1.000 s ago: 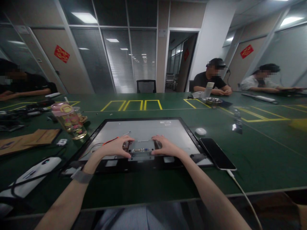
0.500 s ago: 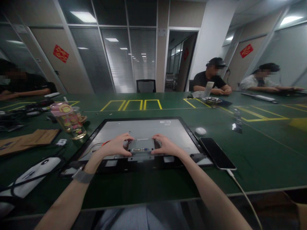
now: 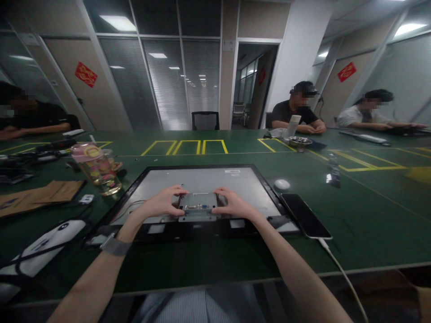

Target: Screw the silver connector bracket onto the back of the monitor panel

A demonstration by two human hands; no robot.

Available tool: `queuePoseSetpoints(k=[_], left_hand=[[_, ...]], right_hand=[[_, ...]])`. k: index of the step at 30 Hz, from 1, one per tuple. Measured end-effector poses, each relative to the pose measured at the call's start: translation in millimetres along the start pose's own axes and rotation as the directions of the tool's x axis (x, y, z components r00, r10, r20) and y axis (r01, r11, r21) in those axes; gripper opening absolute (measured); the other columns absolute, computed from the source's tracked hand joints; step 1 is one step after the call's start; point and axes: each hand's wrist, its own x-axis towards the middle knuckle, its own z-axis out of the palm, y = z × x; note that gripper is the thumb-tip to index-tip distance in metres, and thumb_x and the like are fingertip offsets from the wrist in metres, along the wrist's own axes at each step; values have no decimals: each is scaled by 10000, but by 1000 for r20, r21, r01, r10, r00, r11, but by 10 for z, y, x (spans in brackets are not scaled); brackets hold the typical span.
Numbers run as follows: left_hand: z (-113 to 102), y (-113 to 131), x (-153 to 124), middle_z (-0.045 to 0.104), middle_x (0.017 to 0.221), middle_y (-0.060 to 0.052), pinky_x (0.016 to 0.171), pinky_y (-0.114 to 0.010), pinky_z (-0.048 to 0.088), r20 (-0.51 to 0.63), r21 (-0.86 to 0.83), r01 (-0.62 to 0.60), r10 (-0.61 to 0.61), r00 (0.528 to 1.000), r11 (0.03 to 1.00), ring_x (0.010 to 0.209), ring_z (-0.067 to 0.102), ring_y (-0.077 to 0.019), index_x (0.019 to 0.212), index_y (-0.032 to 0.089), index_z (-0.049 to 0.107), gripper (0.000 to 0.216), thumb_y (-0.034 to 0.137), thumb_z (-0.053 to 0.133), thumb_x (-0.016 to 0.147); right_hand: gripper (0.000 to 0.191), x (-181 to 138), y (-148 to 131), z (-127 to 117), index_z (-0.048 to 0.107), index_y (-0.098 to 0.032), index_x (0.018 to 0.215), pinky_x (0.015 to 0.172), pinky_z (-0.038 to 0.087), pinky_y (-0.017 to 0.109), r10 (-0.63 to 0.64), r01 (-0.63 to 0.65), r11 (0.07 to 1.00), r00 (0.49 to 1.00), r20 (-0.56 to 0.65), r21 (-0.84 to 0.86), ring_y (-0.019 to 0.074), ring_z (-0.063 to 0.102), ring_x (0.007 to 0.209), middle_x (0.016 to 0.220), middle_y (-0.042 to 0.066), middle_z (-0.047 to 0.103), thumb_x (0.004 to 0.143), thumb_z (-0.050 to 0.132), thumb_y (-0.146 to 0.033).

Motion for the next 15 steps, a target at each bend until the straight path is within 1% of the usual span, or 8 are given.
queuePoseSetpoints(k=[5,8,11,15], left_hand=[[61,-79,47,595,1130,-57,925,-354,478,-66,-31,-32,30,997,999,1019,602,-236,1214,192,648,571,360,750,678],[112,-148,99,603,1157,-76,968,-369,458,-93,-50,-39,35,995,998,1058,593,-247,1210,175,650,565,332,765,680],[151,-206,147,604,1167,-83,973,-369,456,-86,-63,-37,32,996,997,1068,591,-249,1224,169,645,575,324,768,684],[187,-260,179,608,1160,-67,927,-356,479,-74,-75,-29,24,997,997,1020,604,-238,1236,195,649,579,353,758,689]], right_hand=[[593,53,74,31,569,-179,1321,1067,425,472,-62,62,998,996,-58,-3,310,548,1230,1347,137,550,829,693,-487],[575,102,119,49,562,-172,1326,1077,420,465,-78,77,997,993,-84,-14,301,544,1242,1338,141,554,839,690,-449],[570,141,155,66,565,-181,1328,1101,400,483,-61,58,998,994,-89,-34,312,531,1273,1364,144,547,833,699,-429],[596,161,187,89,540,-181,1366,1147,345,521,10,-13,999,998,-60,-51,329,464,1359,1456,160,494,839,693,-411]])
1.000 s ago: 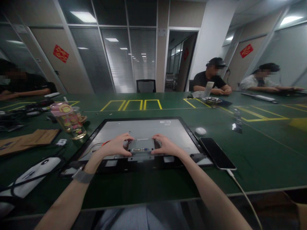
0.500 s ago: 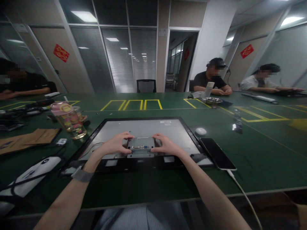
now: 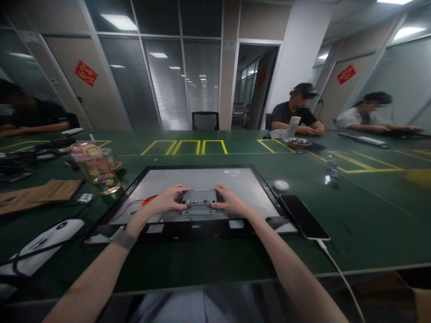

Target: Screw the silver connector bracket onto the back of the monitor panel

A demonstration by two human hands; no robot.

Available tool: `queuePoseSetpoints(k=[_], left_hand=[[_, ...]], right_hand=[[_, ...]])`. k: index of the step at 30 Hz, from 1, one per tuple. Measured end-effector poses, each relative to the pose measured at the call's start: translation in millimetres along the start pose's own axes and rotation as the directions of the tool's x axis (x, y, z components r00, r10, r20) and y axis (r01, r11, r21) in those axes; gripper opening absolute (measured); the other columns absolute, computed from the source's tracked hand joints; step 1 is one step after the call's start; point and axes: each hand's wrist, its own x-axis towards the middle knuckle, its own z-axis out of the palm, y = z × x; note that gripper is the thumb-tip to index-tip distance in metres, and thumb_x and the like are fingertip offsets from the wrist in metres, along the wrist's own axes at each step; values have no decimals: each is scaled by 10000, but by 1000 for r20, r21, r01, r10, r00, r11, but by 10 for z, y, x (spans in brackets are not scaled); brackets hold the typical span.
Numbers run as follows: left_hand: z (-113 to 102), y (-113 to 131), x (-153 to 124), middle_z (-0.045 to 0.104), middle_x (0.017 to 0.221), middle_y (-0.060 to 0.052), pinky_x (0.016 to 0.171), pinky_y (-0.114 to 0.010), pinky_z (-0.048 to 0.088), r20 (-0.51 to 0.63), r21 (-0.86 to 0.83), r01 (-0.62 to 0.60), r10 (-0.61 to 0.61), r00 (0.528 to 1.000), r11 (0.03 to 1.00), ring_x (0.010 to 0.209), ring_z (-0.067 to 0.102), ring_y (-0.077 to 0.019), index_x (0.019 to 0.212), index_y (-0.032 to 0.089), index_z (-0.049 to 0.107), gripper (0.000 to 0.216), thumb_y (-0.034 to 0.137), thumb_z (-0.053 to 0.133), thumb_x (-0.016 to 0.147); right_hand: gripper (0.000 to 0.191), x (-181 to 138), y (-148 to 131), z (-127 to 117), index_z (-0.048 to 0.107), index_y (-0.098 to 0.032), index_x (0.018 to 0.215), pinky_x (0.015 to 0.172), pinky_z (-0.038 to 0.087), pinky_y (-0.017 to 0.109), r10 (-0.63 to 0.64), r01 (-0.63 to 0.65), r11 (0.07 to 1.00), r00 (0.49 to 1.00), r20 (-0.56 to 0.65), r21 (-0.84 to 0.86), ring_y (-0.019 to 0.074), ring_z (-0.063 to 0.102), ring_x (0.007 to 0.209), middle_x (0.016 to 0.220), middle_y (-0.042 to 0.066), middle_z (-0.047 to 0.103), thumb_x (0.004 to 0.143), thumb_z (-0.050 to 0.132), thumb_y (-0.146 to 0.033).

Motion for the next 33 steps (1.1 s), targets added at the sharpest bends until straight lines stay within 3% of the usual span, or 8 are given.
queuePoseSetpoints(k=[4,15,24,28,33], left_hand=[[14,-31,-1,609,1154,-64,888,-350,492,17,-16,31,-30,999,999,980,604,-230,1239,201,652,587,376,754,688],[-1,-81,-5,580,1212,-83,924,-359,478,67,-13,86,-85,994,996,1038,586,-245,1316,188,596,691,412,756,682],[-121,60,-51,614,1159,-84,889,-363,492,98,-21,92,-89,991,996,957,604,-238,1247,175,641,655,452,761,666],[-198,145,-111,611,1236,-80,954,-366,481,116,-68,143,-135,984,987,1072,608,-261,1212,200,657,653,459,779,625],[-230,224,-167,640,1187,-80,958,-363,470,168,-51,153,-143,975,987,1106,598,-272,1169,181,659,648,440,797,591]], right_hand=[[623,-6,7,4,510,-178,1403,1173,308,526,25,-24,1000,999,22,-2,313,425,1404,1499,163,467,852,679,-412],[635,-29,-9,-12,525,-200,1393,1120,376,514,28,-28,998,1000,0,63,297,517,1315,1419,134,562,805,735,-313],[591,-45,-94,-69,580,-199,1343,1096,395,479,22,-20,989,1000,-14,150,297,548,1277,1381,119,599,793,743,-341],[616,-87,-161,-122,613,-187,1310,1075,409,486,47,-47,986,999,3,158,315,566,1250,1350,121,625,754,775,-397],[648,-135,-201,-142,625,-199,1296,1038,437,473,8,-15,990,999,54,137,300,590,1196,1309,107,639,718,803,-434]])
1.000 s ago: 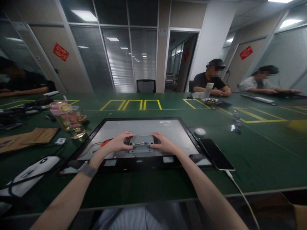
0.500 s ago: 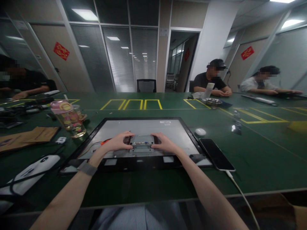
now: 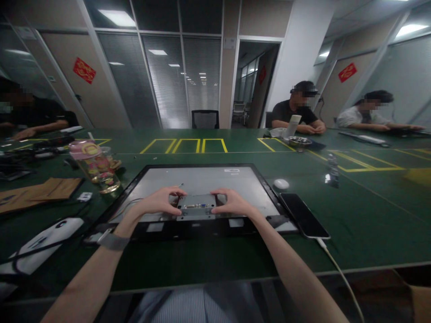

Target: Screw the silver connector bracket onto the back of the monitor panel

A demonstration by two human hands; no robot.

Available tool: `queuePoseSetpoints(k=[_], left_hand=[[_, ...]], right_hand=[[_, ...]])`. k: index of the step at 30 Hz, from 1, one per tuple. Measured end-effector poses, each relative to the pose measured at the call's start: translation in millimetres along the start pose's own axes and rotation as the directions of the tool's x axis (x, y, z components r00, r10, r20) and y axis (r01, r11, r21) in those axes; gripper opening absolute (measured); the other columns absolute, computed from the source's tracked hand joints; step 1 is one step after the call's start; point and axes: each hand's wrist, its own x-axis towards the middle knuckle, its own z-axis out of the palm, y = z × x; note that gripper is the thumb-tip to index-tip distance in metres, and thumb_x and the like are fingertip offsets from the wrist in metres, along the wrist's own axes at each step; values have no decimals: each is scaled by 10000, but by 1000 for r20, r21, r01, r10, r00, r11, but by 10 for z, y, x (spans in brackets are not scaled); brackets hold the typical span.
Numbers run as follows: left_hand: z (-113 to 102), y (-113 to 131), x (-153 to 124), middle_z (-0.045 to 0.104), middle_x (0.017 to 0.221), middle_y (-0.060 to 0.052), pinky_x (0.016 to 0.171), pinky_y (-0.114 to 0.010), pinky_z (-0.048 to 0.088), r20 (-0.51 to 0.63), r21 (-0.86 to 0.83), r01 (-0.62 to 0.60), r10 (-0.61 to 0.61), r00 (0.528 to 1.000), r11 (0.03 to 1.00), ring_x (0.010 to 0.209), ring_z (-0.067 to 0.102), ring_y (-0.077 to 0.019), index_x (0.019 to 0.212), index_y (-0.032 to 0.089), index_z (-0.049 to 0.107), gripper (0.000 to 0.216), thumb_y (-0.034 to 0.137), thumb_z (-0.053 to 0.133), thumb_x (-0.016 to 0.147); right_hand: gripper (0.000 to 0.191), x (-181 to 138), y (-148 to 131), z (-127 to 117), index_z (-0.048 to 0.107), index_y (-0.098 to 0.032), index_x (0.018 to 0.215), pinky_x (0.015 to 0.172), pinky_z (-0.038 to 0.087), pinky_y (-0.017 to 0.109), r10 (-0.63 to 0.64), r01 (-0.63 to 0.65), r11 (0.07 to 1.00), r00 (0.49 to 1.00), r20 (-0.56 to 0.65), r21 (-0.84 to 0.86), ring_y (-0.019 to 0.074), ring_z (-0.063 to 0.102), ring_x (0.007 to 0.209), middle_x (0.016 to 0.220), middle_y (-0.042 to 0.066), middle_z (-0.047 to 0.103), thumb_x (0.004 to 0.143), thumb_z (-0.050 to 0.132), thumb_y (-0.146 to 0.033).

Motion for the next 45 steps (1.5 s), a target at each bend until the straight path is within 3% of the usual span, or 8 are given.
queuePoseSetpoints(k=[19,45], left_hand=[[124,14,23,559,1049,-61,892,-376,462,-98,203,-141,164,982,969,1020,550,-275,1033,172,570,532,335,782,573],[145,-54,47,636,1078,-59,886,-390,489,-32,160,-86,93,995,983,1021,597,-285,1101,214,645,556,379,793,591]], right_hand=[[633,-12,-57,34,610,-193,1214,1052,421,453,-98,95,994,993,-71,-49,289,581,1182,1243,93,616,624,839,-195],[624,-22,-52,59,590,-198,1256,1046,439,477,-12,14,998,1000,27,-60,295,567,1196,1294,104,585,677,820,-241]])
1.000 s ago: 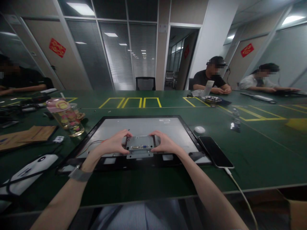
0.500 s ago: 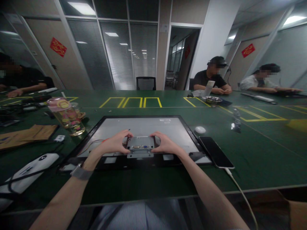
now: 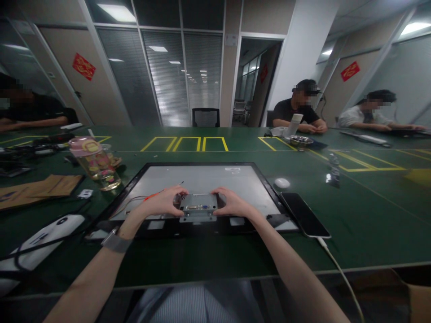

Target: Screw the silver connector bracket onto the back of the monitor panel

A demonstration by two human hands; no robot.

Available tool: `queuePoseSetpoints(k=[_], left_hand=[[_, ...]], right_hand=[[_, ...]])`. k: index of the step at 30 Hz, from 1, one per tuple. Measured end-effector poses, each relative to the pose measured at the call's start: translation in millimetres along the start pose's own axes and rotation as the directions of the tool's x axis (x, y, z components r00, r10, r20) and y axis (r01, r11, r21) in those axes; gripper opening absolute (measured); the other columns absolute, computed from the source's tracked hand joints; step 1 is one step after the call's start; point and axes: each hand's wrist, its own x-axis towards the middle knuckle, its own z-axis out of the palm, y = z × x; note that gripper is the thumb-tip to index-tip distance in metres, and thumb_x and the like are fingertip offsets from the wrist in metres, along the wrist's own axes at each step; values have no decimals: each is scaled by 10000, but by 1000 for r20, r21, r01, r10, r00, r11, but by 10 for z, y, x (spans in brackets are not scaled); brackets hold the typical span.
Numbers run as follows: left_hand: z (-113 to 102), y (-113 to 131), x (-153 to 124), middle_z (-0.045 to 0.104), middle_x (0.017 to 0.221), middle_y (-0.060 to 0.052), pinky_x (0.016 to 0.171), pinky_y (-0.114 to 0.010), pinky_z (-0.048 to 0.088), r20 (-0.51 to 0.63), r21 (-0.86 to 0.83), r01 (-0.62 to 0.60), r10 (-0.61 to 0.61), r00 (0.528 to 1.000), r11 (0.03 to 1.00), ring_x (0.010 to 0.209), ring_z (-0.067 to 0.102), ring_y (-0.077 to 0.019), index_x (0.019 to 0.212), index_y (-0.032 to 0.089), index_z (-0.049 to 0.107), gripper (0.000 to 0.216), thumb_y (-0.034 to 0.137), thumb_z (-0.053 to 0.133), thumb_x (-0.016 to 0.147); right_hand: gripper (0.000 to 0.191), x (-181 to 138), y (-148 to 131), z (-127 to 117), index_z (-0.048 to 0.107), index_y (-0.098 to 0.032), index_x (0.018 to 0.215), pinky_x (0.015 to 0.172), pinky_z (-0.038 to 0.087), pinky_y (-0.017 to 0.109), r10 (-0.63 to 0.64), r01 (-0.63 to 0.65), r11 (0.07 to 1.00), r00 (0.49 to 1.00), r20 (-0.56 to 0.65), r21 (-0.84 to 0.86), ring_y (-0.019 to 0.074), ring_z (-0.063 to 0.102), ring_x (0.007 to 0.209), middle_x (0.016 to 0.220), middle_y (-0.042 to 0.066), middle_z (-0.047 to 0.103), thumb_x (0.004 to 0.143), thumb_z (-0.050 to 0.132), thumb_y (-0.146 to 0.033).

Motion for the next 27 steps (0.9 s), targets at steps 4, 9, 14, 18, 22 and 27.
queuePoseSetpoints(k=[4,9,14,18,22,27], left_hand=[[-177,-85,-55,650,1182,-66,923,-368,485,-155,-56,41,-49,987,998,1055,611,-267,1140,233,667,492,483,715,718],[-393,-331,-181,718,948,-90,800,-326,494,-323,120,366,-313,893,923,915,658,-257,918,191,718,297,432,641,761],[-394,-489,-255,722,820,-68,686,-307,466,-202,193,454,-417,886,870,809,664,-255,782,209,715,262,441,708,660],[-369,-498,-251,721,831,-71,685,-305,456,-186,189,464,-432,882,865,814,655,-253,749,212,688,259,448,712,646],[-377,-418,-248,717,820,-70,667,-301,443,-178,198,499,-469,865,844,797,653,-253,720,211,670,184,385,696,667],[-411,-294,-245,709,792,-90,657,-309,429,-223,226,489,-444,868,843,776,648,-248,718,182,674,151,320,627,756]], right_hand=[[623,2,26,4,592,-217,1264,1058,428,495,-13,13,1000,1000,-2,-6,301,569,1201,1291,98,593,682,813,-250],[630,-7,26,-2,583,-220,1286,1075,419,500,-3,3,1000,1000,9,0,304,556,1232,1338,101,574,699,805,-269],[623,-13,18,-6,576,-223,1296,1070,429,492,7,-7,1000,1000,15,-11,304,551,1238,1336,101,574,714,793,-275],[617,-16,16,-7,569,-212,1300,1068,427,493,3,-2,1000,1000,24,-12,303,549,1236,1337,109,568,727,785,-284],[619,-22,-6,-19,564,-226,1308,1069,427,494,9,-9,1000,1000,30,-16,304,550,1239,1343,107,569,732,783,-286],[618,-32,12,-51,568,-198,1317,1081,425,484,7,-7,1000,999,46,5,308,547,1258,1364,122,570,761,776,-372]])
